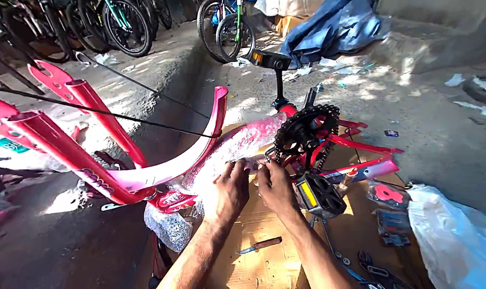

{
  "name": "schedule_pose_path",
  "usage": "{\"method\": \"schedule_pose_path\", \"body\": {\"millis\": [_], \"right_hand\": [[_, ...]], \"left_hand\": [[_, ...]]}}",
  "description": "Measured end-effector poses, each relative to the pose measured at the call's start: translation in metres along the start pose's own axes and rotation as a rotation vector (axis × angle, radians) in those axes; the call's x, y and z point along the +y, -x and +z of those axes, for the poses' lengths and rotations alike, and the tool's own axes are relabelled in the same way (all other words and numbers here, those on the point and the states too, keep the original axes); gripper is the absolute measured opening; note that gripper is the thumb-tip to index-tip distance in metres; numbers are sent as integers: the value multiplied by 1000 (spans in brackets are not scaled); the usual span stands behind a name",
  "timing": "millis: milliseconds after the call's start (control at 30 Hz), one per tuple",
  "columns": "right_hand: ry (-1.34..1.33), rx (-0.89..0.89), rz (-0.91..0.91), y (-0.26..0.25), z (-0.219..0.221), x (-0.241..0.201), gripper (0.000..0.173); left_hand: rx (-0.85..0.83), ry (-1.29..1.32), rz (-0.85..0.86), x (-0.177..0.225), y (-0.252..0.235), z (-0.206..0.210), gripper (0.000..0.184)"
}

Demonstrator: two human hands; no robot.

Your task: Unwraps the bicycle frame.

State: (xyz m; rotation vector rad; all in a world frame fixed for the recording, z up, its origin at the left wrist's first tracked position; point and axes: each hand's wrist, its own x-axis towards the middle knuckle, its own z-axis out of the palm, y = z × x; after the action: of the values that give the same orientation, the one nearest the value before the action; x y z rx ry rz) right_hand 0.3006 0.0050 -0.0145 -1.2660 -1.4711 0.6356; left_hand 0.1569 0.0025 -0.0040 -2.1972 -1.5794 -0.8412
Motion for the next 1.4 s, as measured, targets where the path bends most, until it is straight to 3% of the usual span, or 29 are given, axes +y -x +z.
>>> {"method": "schedule_pose_path", "body": {"millis": [233, 333, 467, 600, 700, 867, 933, 1100, 1200, 1300, 1400], "right_hand": [[-26, 14, -54, -1, 0, 7, 25], [62, 17, -109, -5, 0, 6, 25], [189, 11, -157, -9, 0, -5, 22], [-128, 24, -8, 4, 2, 4, 26], [-417, 58, 176, 7, 2, 9, 27], [-175, 57, 47, 6, -10, -2, 27], [-309, 71, 128, 17, -5, 13, 25], [-962, 145, 579, 24, -23, 24, 23], [-1151, 168, 580, 25, -39, 20, 23], [-1204, 157, 592, 34, -38, 22, 26], [-1111, 168, 538, 28, -40, 21, 28]], "left_hand": [[144, 351, -70, -3, -5, 18, 18], [112, 430, -53, -8, -12, 19, 17], [17, 427, -89, -3, -20, 9, 17], [-76, 316, -109, 0, -16, 5, 28], [-85, 221, -155, 4, -19, 3, 25], [-155, 305, -188, 7, -19, -4, 31], [-188, 224, -166, 5, -10, -6, 43], [-21, 48, 90, -16, 13, -10, 43], [37, 8, 206, -29, 36, -15, 37], [-23, 27, 109, -42, 80, -15, 34], [74, 79, -190, -54, 132, -21, 30]]}}
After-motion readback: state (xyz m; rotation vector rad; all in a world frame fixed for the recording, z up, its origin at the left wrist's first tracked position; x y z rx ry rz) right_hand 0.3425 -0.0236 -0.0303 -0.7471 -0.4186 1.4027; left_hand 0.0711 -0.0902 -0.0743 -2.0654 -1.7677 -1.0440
